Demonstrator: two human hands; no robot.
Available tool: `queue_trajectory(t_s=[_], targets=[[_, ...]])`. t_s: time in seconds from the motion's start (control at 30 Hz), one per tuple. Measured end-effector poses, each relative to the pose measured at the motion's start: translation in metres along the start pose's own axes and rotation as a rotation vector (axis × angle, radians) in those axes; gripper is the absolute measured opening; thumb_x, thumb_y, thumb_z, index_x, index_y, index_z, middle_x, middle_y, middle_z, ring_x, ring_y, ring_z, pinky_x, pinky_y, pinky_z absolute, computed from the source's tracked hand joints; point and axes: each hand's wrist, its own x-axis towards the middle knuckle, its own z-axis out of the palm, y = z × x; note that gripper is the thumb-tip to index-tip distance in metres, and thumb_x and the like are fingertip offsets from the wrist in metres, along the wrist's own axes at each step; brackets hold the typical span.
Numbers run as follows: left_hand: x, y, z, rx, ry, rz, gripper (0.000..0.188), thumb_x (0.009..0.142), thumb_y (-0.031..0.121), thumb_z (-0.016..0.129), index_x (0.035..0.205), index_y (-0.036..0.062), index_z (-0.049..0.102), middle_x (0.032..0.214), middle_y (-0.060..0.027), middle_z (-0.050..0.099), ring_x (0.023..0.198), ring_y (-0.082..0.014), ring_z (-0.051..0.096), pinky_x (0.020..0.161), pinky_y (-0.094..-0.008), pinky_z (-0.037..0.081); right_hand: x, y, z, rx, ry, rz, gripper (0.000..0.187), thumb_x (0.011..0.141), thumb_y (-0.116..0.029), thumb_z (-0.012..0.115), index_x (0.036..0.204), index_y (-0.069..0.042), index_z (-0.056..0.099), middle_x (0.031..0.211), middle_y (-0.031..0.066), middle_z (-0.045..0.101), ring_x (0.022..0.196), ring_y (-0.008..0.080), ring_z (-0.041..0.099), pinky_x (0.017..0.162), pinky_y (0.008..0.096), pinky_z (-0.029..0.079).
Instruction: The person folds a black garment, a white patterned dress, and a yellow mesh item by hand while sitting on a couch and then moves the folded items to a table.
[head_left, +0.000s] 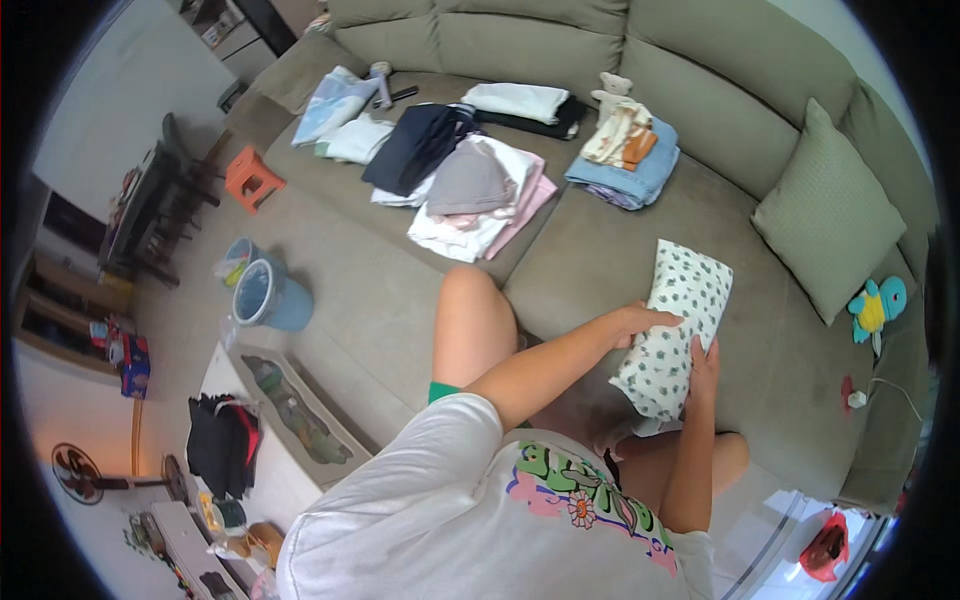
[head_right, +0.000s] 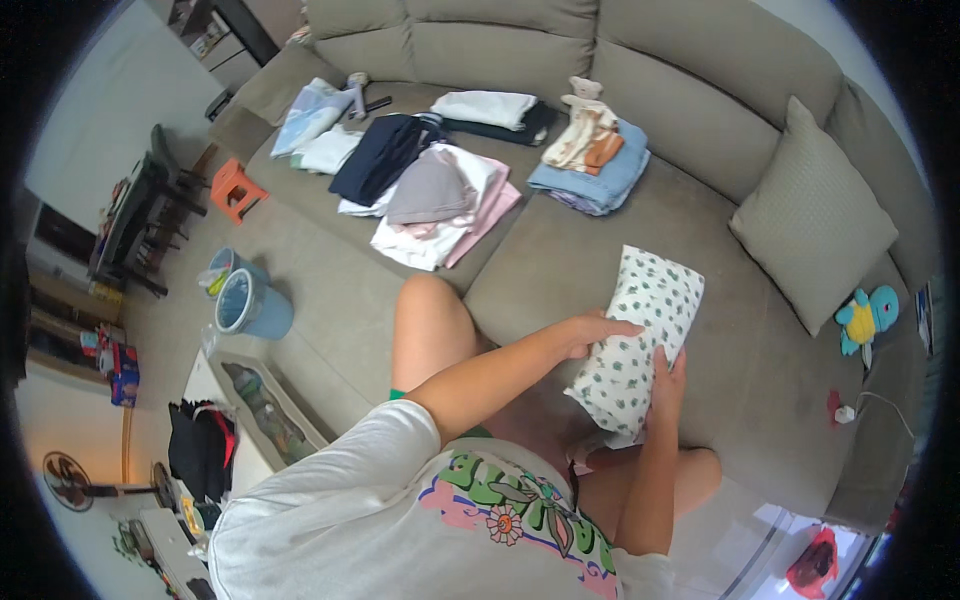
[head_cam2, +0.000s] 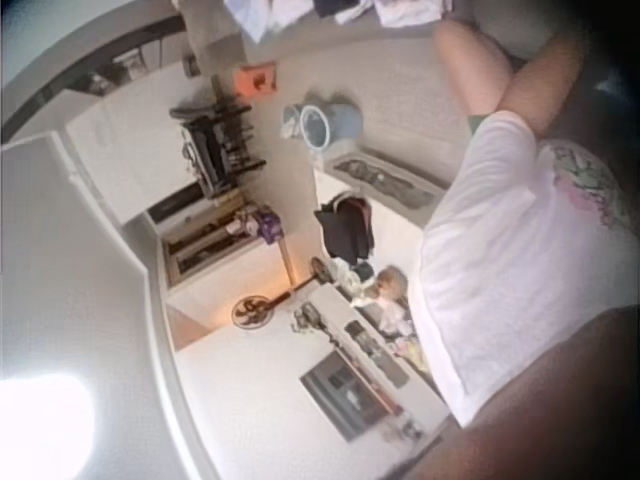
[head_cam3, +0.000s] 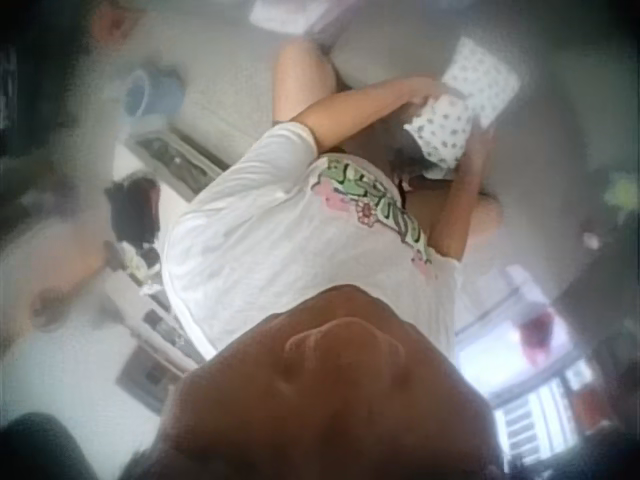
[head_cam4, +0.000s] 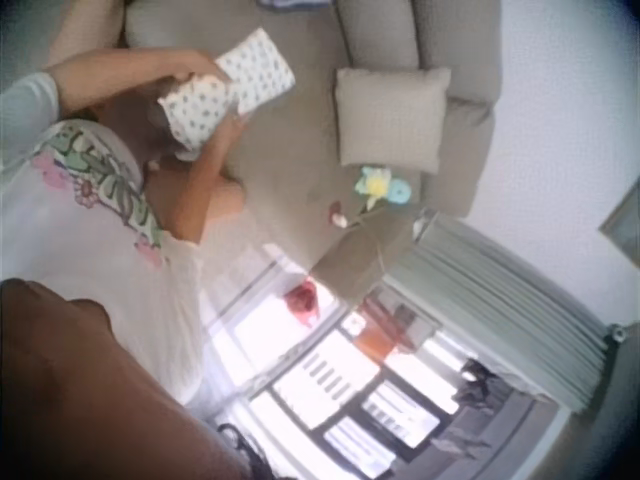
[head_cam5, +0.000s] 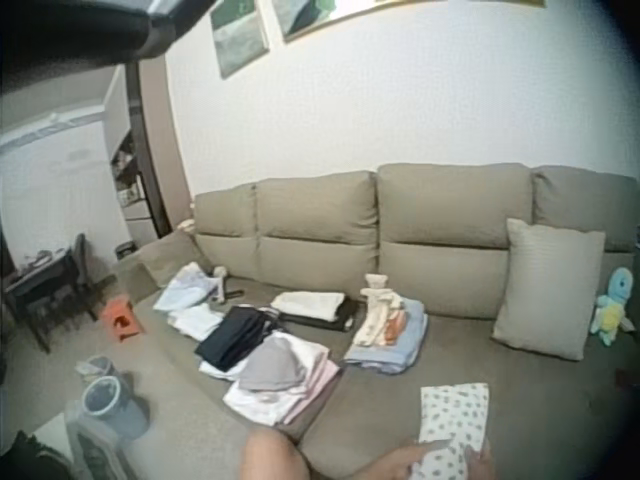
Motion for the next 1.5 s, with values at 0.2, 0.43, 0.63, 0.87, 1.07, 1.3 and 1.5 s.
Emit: queue_trajectory(t_s=[0.2,0.43,0.63,0.87,1.07,1.3,1.5], targets=[[-0.022,-0.014,-0.001,-0.076,-0.185,0.086,0.062,0.074,0.009,0.072,0.13,0.0076,0.045,0.121,-0.0107,0.058,0.112,-0.0252,0.056,0.097,-0.04,0.044,-0.016,-0.008,0.013,0.033,-0.11,0.057,0.051,0.091,-0.01,0.056,0.137,-0.003,0.034,0.127,0.0126,0.052,0.108,0.0204,0.056,0.089,0.0334,0.048],[-0.063,-0.004,-0.01,-0.284,-0.325,0.212,0.06,0.073,0.001,0.065,0.13,0.0026,0.045,0.122,-0.014,0.057,0.111,-0.0273,0.057,0.098,-0.0426,0.044,-0.029,-0.056,0.045,0.264,-0.22,-0.003,0.05,0.098,-0.027,0.046,0.139,-0.004,0.032,0.13,0.0129,0.051,0.114,0.0214,0.053,0.093,0.0342,0.045],[-0.052,0.076,-0.033,-0.378,-0.383,0.258,0.055,0.076,0.001,0.062,0.128,-0.0032,0.046,0.122,-0.017,0.058,0.108,-0.03,0.059,0.095,-0.0452,0.047,0.07,-0.04,0.031,-0.311,-0.051,-0.05,0.058,0.098,-0.038,0.041,0.142,-0.003,0.029,0.137,0.015,0.045,0.124,0.0227,0.046,0.1,0.0355,0.04],[0.013,0.134,-0.021,-0.415,-0.483,0.194,0.058,0.074,0.0,0.064,0.129,-0.0032,0.046,0.124,-0.0156,0.056,0.111,-0.0269,0.057,0.097,-0.0422,0.045,0.077,-0.014,0.013,-0.125,-0.114,0.294,0.057,0.097,-0.037,0.044,0.14,-0.002,0.031,0.135,0.0151,0.046,0.122,0.0227,0.048,0.099,0.0349,0.042],[0.003,0.129,0.012,-0.487,-0.434,0.037,0.066,0.07,0.002,0.068,0.131,-0.0006,0.044,0.123,-0.0128,0.057,0.113,-0.0242,0.055,0.099,-0.0388,0.042,0.06,-0.036,0.011,0.082,-0.107,0.525,0.056,0.096,-0.036,0.047,0.139,-0.002,0.033,0.134,0.0152,0.048,0.12,0.0227,0.05,0.097,0.0344,0.043],[-0.121,0.161,0.001,-0.522,-0.23,0.126,0.071,0.069,0.007,0.072,0.134,0.0021,0.042,0.124,-0.012,0.056,0.113,-0.0231,0.055,0.099,-0.0374,0.042,0.042,-0.109,0.087,0.317,-0.165,0.716,0.056,0.095,-0.034,0.05,0.137,-0.001,0.036,0.133,0.0152,0.049,0.117,0.0226,0.052,0.095,0.0338,0.044],[-0.256,0.183,-0.069,-0.6,0.07,0.135,0.072,0.07,0.007,0.072,0.135,0.0029,0.041,0.123,-0.0125,0.057,0.112,-0.0248,0.056,0.097,-0.0395,0.043,0.007,-0.166,0.223,0.396,-0.308,0.96,0.055,0.094,-0.033,0.053,0.136,-0.001,0.038,0.131,0.0153,0.05,0.115,0.0226,0.054,0.093,0.0333,0.046]])
